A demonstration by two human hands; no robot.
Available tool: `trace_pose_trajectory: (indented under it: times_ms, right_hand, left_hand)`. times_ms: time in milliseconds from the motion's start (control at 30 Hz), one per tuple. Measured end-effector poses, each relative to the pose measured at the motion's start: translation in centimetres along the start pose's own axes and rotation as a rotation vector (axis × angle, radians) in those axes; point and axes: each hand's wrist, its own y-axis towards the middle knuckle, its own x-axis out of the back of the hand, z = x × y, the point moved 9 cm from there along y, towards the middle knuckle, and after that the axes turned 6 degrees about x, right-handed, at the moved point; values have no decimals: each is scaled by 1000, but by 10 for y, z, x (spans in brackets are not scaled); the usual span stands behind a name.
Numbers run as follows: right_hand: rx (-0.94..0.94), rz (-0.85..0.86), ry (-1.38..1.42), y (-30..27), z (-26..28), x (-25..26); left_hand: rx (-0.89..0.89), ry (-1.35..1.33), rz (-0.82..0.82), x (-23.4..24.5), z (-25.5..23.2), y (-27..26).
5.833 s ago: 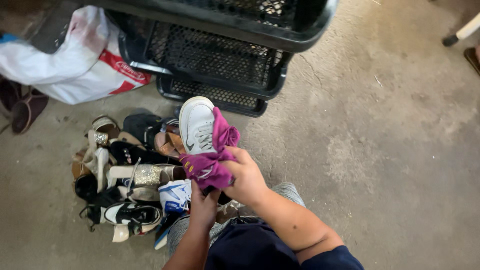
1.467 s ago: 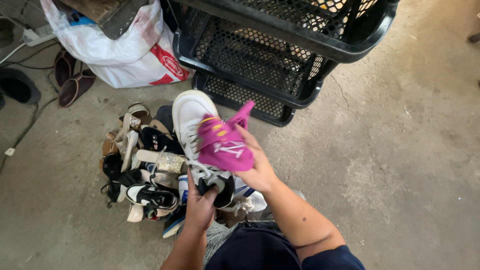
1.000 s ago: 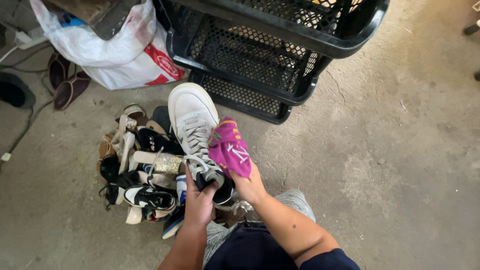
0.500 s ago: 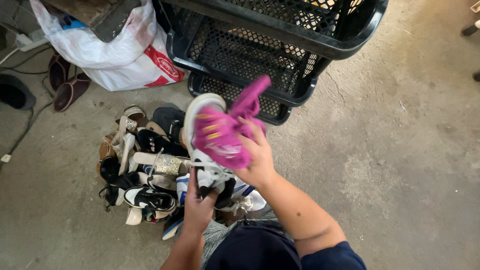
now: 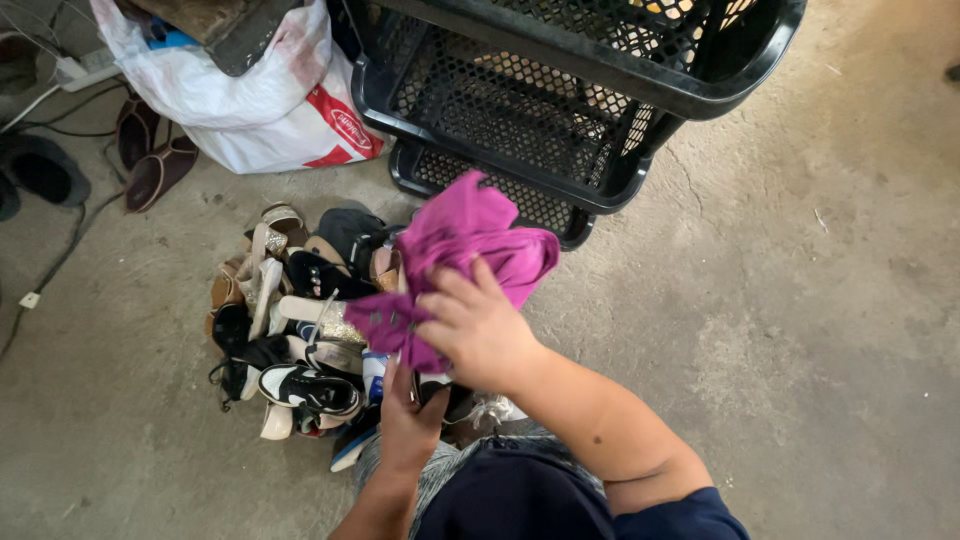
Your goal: The person wipes several pairs of sneakers with a pink cloth, handling them one at a time from a pile on the floor. After wiping each shoe, the person places it into a black plastic crate. The person repeats this process for multiple shoes throughout the clip.
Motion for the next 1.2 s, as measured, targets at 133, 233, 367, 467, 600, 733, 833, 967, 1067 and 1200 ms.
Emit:
trace_pose_trajectory:
  times_ms: [133,233,367,467,600,733,833,967,1067,1200]
  right_hand:
    - [123,-101,112,-2,16,15]
    - [199,-230,171,3,25,35]
    - [111,-229,32,25,24,41]
    - [-25,-55,-109,42,15,28]
    - [-103,178,-202,47,12,-2]
    - [56,314,-203,39,31,-36]
    - [117,276,-32,30,41,-42]
    - [61,88,355,20,26,-21]
    - [-63,-172,496,-1,-2,13]
    - [-325,-510,521,-38,-46,32]
  left_hand:
    - [-173,269,-63,4,-14,-7]
    - [-35,123,-29,3,2,-7]
    - [-49,50,3,3,2,-12]
    - [-127,217,-57,9,-7,-19]
    - [-253,348,-87,8,-19,-22]
    - [-6,179,-94,10,12,-16]
    - [127,99,-75,5,39,-10]
    - [-149,0,98,5,30,-7]
    - [64,-144,55,10,54,3]
    - [232,-649,39,12,63,12]
